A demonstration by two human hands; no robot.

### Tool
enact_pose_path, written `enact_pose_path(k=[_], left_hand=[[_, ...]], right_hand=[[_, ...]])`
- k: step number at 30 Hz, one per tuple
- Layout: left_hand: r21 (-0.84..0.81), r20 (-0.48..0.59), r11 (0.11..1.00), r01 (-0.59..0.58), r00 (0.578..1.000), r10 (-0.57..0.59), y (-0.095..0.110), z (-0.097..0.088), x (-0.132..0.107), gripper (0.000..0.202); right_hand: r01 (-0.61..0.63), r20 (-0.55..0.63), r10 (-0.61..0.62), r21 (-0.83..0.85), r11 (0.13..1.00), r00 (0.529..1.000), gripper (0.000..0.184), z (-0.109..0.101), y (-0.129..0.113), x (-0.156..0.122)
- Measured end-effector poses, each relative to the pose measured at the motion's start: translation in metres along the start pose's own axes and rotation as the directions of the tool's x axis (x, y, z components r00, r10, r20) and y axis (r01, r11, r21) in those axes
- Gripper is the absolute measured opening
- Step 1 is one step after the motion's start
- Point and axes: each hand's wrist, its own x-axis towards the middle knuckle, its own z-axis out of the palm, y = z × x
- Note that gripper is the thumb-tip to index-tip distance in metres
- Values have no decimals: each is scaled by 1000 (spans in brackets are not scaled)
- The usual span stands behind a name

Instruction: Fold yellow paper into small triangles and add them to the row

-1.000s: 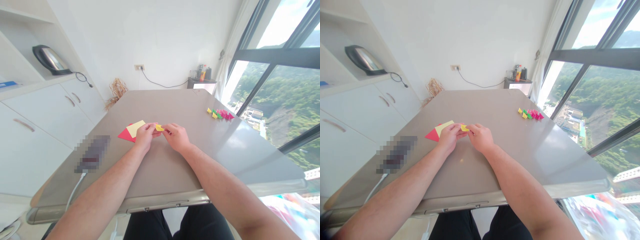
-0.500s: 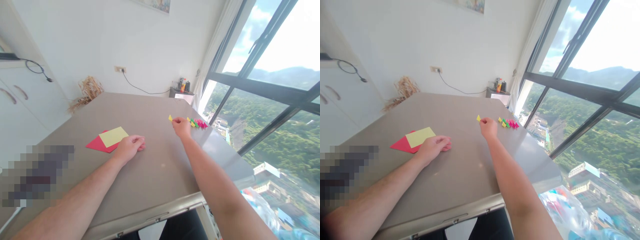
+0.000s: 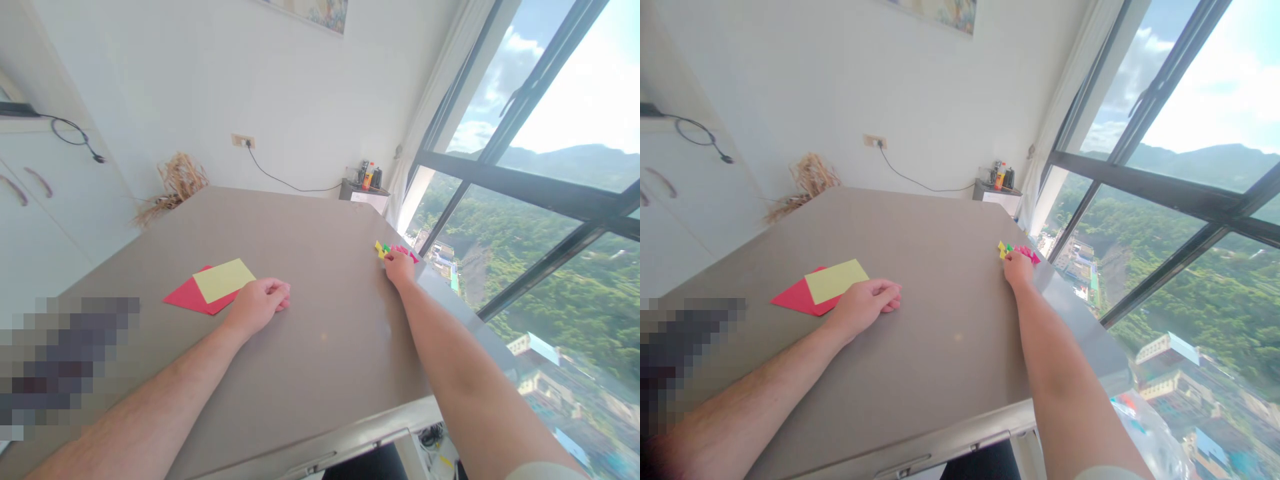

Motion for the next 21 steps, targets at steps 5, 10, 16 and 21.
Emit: enact_pose_path(k=[5,10,16,21], left_hand=[[26,7,1000,12,1000,-12,1,0,-1,31],[34,-9,999,18,1000,-17,3,0,-2,28],[29,-20,999,22,1000,-21,7,0,-3,25],[22,-25,1000,8,1000,-7,8,0,-3,25]], right_hand=[[-2,0,2,-8,1000,1000,25,8,4,6],[4,1,-4,-8,1000,1000,24,10,5,6],[1,-6,-1,-16,1000,1000,25,11,4,6],[7,-5,-7,-20,1000,1000,25,12,4,5]])
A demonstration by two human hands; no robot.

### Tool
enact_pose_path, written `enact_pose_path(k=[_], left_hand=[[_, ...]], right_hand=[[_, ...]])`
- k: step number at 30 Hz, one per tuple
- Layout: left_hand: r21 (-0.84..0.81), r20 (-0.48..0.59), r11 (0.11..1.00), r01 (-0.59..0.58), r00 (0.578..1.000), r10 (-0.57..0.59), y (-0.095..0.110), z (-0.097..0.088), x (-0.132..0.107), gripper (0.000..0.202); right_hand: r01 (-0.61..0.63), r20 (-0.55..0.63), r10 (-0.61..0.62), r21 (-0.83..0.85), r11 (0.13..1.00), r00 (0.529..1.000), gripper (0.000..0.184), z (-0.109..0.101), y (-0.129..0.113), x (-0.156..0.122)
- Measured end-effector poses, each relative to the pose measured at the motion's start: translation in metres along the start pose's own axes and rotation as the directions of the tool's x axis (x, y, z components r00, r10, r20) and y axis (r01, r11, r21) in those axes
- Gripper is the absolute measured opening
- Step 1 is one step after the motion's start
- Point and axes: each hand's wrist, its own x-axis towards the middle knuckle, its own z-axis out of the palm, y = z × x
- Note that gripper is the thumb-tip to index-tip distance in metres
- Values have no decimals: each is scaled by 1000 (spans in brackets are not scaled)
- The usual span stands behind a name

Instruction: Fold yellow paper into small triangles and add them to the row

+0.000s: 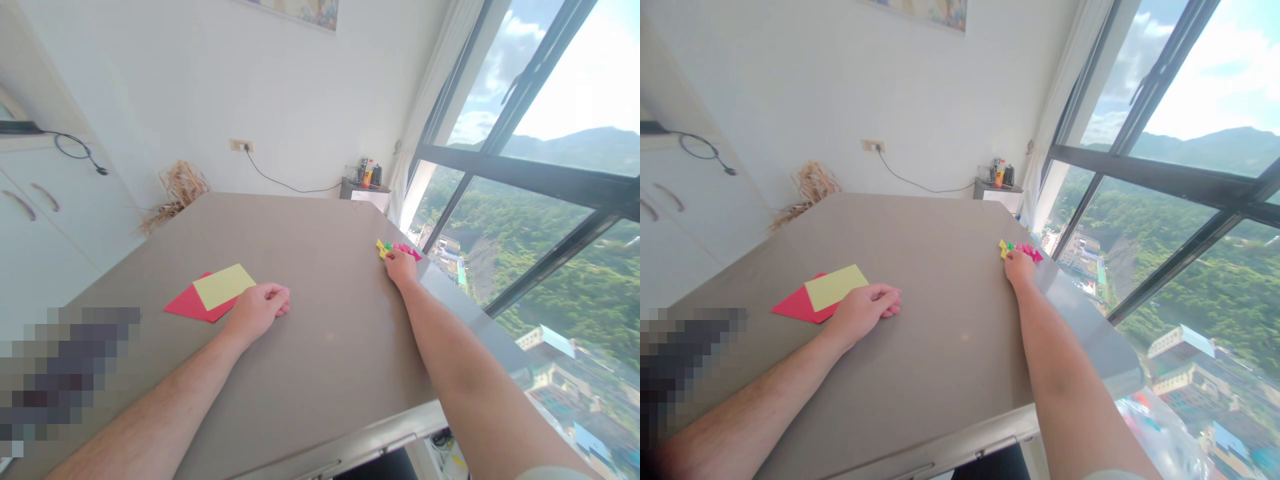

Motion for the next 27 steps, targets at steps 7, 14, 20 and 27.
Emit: enact_pose_path(k=[7,14,20,27], left_hand=[[11,10,1000,14,1000,-14,0,0,0,27],[5,8,1000,13,1000,-13,2,0,-1,27],[23,13,1000,12,1000,-12,-2,1,1,27],[17,19,1000,13,1000,-13,-4,0,2,30]], right_hand=[[4,-8,-4,-14,1000,1000,27,1,1,0],[-4,-14,3,-31,1000,1000,27,-1,-1,-2],[-5,-33,4,-43,999,999,26,-9,-5,-6],[171,1,-171,-13,985,985,24,-18,-73,-51]])
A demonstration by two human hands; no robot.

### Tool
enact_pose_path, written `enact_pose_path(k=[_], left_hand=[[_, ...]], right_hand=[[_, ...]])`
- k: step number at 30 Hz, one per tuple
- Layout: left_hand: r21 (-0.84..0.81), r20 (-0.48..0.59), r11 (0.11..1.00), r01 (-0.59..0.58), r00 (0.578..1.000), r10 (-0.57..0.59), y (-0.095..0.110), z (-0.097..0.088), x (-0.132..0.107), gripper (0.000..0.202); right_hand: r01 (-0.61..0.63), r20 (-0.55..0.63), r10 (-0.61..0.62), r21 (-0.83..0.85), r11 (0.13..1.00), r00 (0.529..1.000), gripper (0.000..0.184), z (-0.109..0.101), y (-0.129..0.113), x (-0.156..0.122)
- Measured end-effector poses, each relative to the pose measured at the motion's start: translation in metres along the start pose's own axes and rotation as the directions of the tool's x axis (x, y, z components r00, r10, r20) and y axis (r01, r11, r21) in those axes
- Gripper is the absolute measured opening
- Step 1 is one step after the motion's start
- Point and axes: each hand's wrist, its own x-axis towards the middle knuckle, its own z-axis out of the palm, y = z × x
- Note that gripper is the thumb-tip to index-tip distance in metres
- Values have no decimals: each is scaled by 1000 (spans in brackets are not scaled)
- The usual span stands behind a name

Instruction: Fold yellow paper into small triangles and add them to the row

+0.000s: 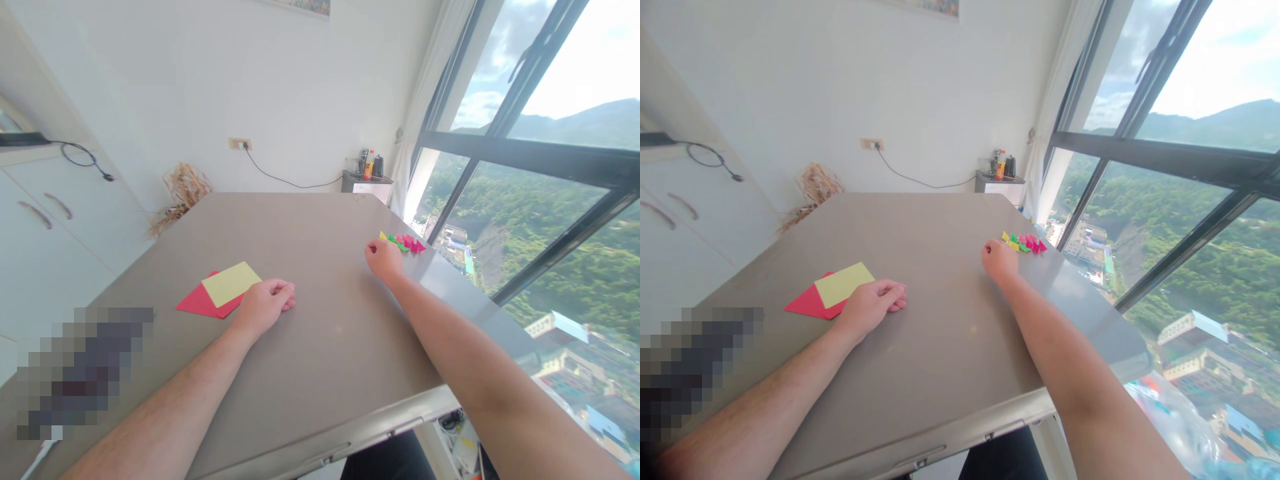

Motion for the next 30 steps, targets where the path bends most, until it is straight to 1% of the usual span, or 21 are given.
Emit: enact_pose_path(k=[1,3,5,6,8,10,12,14,15,17,19,20,22,23,24,26,28,30], left_hand=[[-5,-2,1000,2,1000,-2,-1,0,0,31],[-21,-10,1000,2,1000,-2,-2,0,0,33],[-55,-17,998,-11,1000,10,-4,-1,0,33],[-62,-16,998,-23,1000,22,-4,-2,0,33],[-49,-23,998,-50,999,49,-5,-3,-1,31],[-16,-37,998,-58,998,58,-5,-5,-1,30],[17,-49,999,-51,997,52,-3,-5,-1,31],[50,-55,998,-40,998,42,-1,-5,-1,32],[63,-55,997,-35,998,39,-1,-5,-2,32],[67,-51,997,-23,998,26,0,-4,-2,33],[63,-42,998,-17,999,20,-1,-4,-2,33],[67,-38,998,-18,999,20,-1,-4,-2,33],[92,-30,995,-23,999,26,-3,-4,-1,32],[110,-28,994,-25,999,28,-5,-4,0,32],[127,-28,992,-25,999,28,-6,-4,1,31],[156,-32,988,-18,999,24,-7,-3,3,30],[172,-37,985,-10,999,17,-8,-3,4,30],[172,-39,985,-7,999,14,-8,-3,5,31]], right_hand=[[99,69,-101,32,995,993,22,1,-20,-10],[250,195,-269,114,961,943,19,4,-62,-33],[356,286,-394,178,917,873,16,8,-99,-55],[376,311,-425,209,903,850,15,11,-114,-64],[360,356,-440,271,893,824,14,15,-133,-80],[286,373,-400,326,901,837,16,20,-140,-89],[220,373,-380,405,887,846,17,22,-138,-90],[162,355,-360,481,862,863,15,23,-128,-82],[123,336,-324,501,857,884,15,22,-121,-75],[43,289,-201,471,881,936,17,16,-97,-53],[-42,190,-35,388,921,981,19,6,-63,-26],[-73,126,33,329,942,991,22,1,-41,-12],[-124,2,126,172,977,992,25,-10,4,12],[-170,-32,173,92,981,984,28,-14,27,22],[-200,-30,200,21,980,979,30,-17,47,29],[-206,-4,206,-24,978,979,32,-19,79,36],[-177,44,180,-66,982,983,32,-17,97,38],[-150,75,157,-91,985,985,32,-11,103,38]])
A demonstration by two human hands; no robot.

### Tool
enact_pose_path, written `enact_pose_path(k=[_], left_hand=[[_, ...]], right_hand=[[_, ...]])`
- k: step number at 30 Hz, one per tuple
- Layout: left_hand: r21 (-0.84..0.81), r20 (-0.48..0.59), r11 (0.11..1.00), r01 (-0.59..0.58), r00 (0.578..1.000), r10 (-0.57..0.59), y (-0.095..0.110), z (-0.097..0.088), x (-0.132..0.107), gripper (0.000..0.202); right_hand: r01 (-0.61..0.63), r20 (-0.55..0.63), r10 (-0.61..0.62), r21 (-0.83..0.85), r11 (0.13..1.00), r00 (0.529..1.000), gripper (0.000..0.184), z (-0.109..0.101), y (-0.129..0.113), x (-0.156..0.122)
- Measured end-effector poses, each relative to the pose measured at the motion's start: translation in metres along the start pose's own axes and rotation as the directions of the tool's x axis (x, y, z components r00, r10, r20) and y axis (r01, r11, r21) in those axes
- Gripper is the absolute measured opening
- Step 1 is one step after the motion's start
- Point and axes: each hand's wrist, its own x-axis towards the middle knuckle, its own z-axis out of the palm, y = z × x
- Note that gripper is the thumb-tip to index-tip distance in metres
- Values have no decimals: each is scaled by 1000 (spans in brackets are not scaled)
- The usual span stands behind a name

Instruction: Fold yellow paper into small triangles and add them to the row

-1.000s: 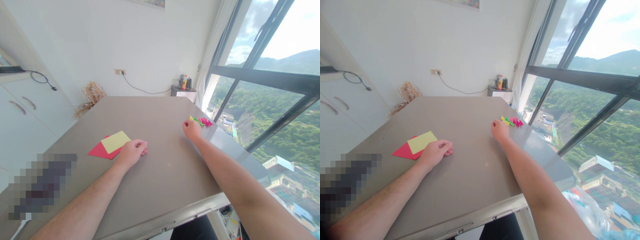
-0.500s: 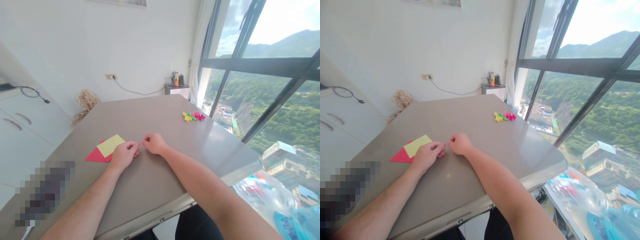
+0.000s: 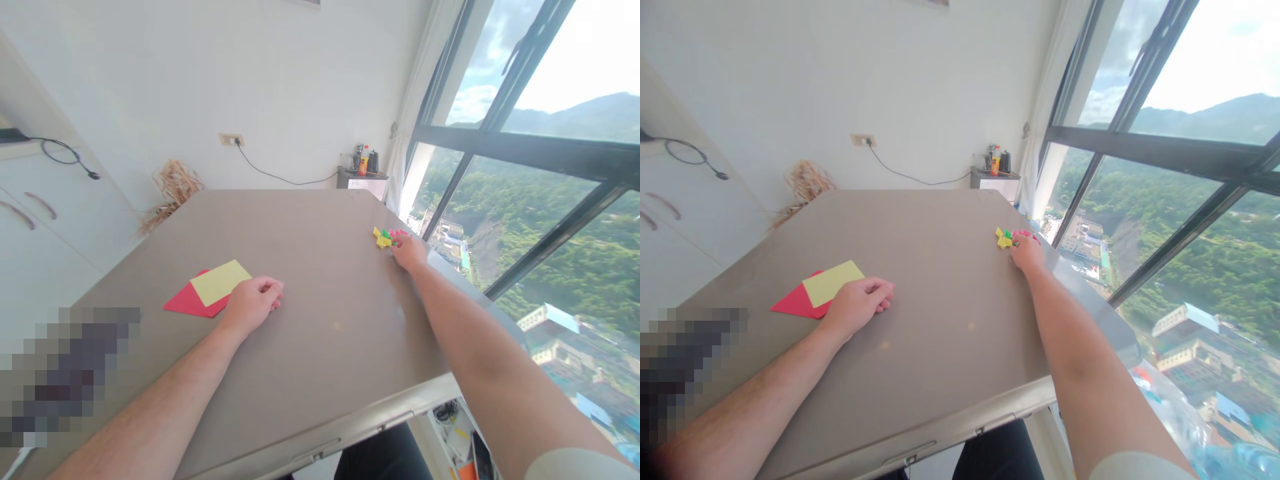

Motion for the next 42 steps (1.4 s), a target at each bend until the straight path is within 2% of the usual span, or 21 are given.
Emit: enact_pose_path(k=[5,15,23,42], left_hand=[[-9,3,1000,14,1000,-14,-1,0,1,32],[-2,1,1000,4,1000,-4,-3,1,3,33],[3,4,1000,13,1000,-13,2,-1,-1,31],[-4,5,1000,5,1000,-5,1,-1,1,32]], right_hand=[[56,33,-55,-45,997,998,31,8,-5,5],[68,21,-67,-80,994,998,32,11,-5,10],[5,20,-3,-95,995,1000,29,4,-11,7],[-24,-3,24,-28,999,1000,30,8,-7,4]])
